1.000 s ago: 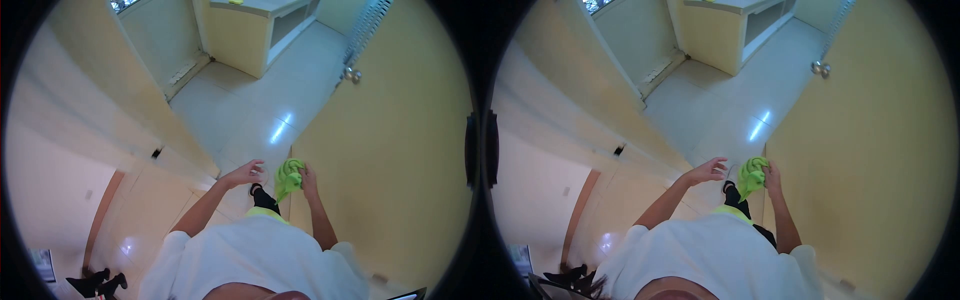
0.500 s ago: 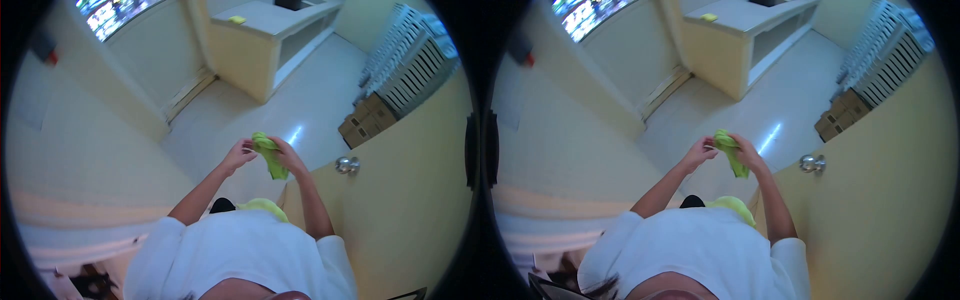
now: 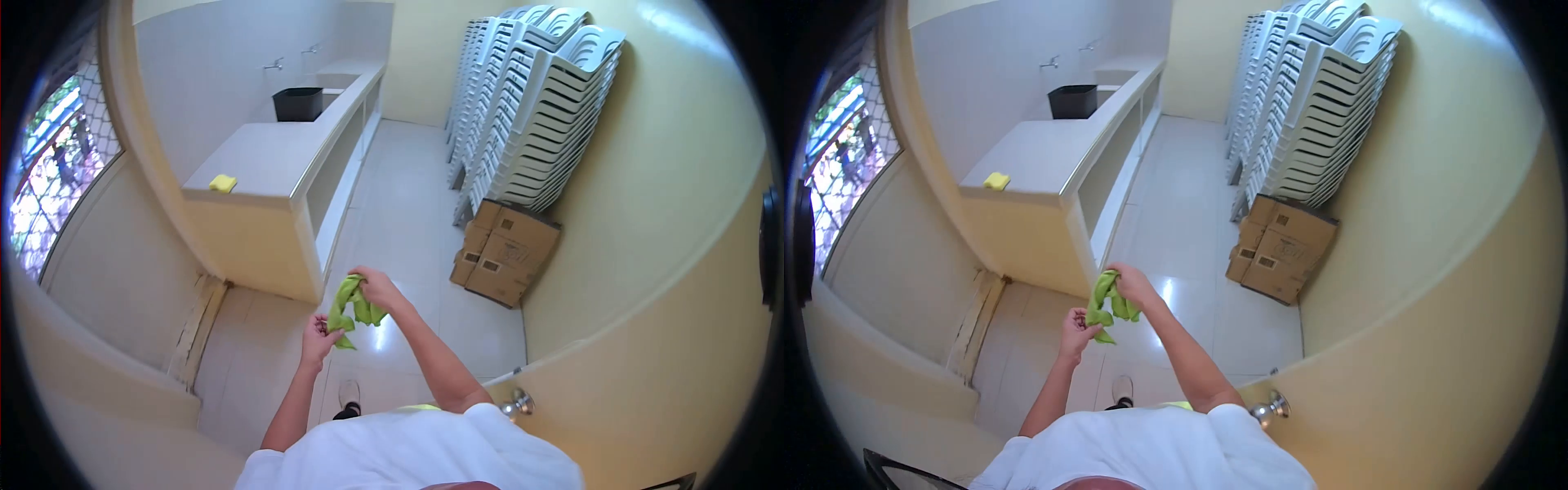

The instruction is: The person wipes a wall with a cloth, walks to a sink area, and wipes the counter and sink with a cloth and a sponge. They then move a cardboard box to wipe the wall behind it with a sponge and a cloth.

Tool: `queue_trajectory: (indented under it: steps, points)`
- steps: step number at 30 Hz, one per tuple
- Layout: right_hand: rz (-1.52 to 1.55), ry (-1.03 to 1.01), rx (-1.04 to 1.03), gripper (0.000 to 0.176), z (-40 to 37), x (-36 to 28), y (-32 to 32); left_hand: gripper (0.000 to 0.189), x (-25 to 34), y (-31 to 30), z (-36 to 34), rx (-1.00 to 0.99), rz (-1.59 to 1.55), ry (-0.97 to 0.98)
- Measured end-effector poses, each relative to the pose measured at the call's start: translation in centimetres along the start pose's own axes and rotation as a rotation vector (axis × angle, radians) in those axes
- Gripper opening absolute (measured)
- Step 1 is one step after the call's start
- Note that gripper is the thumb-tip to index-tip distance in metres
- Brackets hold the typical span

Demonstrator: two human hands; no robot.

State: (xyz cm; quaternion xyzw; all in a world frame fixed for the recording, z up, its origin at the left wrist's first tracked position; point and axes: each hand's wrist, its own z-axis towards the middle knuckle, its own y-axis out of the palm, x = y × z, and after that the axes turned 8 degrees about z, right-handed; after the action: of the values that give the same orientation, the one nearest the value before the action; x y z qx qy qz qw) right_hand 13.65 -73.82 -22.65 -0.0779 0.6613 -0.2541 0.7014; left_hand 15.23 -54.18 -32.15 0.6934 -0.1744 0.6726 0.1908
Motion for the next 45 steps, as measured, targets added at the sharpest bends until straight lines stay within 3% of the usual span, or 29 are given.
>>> queue_trajectory:
  steps: [2,4,6,8,10,11,16,18,20,23,25,27,28,30,31,33,40,45]
  points:
    - [0.089,-0.032,0.086,0.028,3.9,2.0,-1.5,0.044,-1.1,-1.1,4.2,-0.065,0.132,0.029]
    - [0.137,-0.020,0.097,0.027,6.8,1.1,-3.5,0.047,-0.2,-1.5,8.5,-0.128,0.297,0.175]
    - [0.209,0.117,0.019,0.026,8.3,-0.2,-5.9,0.048,0.9,-1.9,12.3,-0.182,0.413,0.171]
    - [0.058,0.016,0.087,0.027,10.2,1.0,-7.0,0.049,0.3,-2.0,16.7,-0.251,0.519,0.179]
    - [-0.052,0.144,0.111,0.028,11.5,-0.4,-8.2,0.049,-0.8,-1.9,21.5,-0.464,0.891,0.138]
    - [-0.067,0.148,0.131,0.028,12.4,-0.1,-8.9,0.049,-0.9,-1.2,23.2,-0.478,0.880,0.158]
    - [-0.422,0.254,0.099,0.029,17.7,3.4,-13.4,0.045,0.7,-0.6,30.4,-0.269,0.693,0.350]
    - [-0.504,0.314,0.083,0.030,20.1,6.7,-15.7,0.046,1.0,-1.6,34.9,-0.171,0.772,0.338]
    - [-0.575,0.378,0.046,0.031,22.2,11.4,-18.1,0.046,-1.3,-3.8,40.0,0.097,0.952,0.466]
    - [-0.568,0.450,-0.015,0.035,26.4,19.0,-21.8,0.043,4.1,-5.0,44.2,0.397,1.074,0.329]
    - [-0.604,0.540,-0.109,0.039,29.9,18.6,-24.5,0.043,4.0,-7.7,47.1,0.517,1.162,0.283]
    - [-0.455,0.470,-0.007,0.040,32.8,21.9,-26.9,0.044,2.9,-9.6,49.6,0.668,1.250,0.293]
    - [-0.452,0.497,-0.056,0.033,35.1,20.8,-28.0,0.041,4.2,-9.6,50.1,0.646,1.258,0.204]
    - [0.060,0.428,-0.054,0.025,38.9,23.8,-29.3,0.039,3.8,-10.1,51.9,0.749,1.333,0.094]
    - [0.075,0.420,-0.111,0.025,41.5,24.1,-29.1,0.039,3.4,-10.5,52.7,0.783,1.360,0.049]
    - [0.495,0.475,-0.082,0.023,45.8,24.1,-29.0,0.037,2.6,-10.8,53.8,0.805,1.293,-0.061]
    - [0.894,0.419,-0.247,0.027,58.7,20.1,-26.1,0.037,2.7,-10.2,54.4,0.887,1.211,-0.105]
    - [1.096,0.509,-0.267,0.028,66.0,13.7,-23.5,0.039,1.6,-8.8,56.7,1.100,1.322,-0.198]
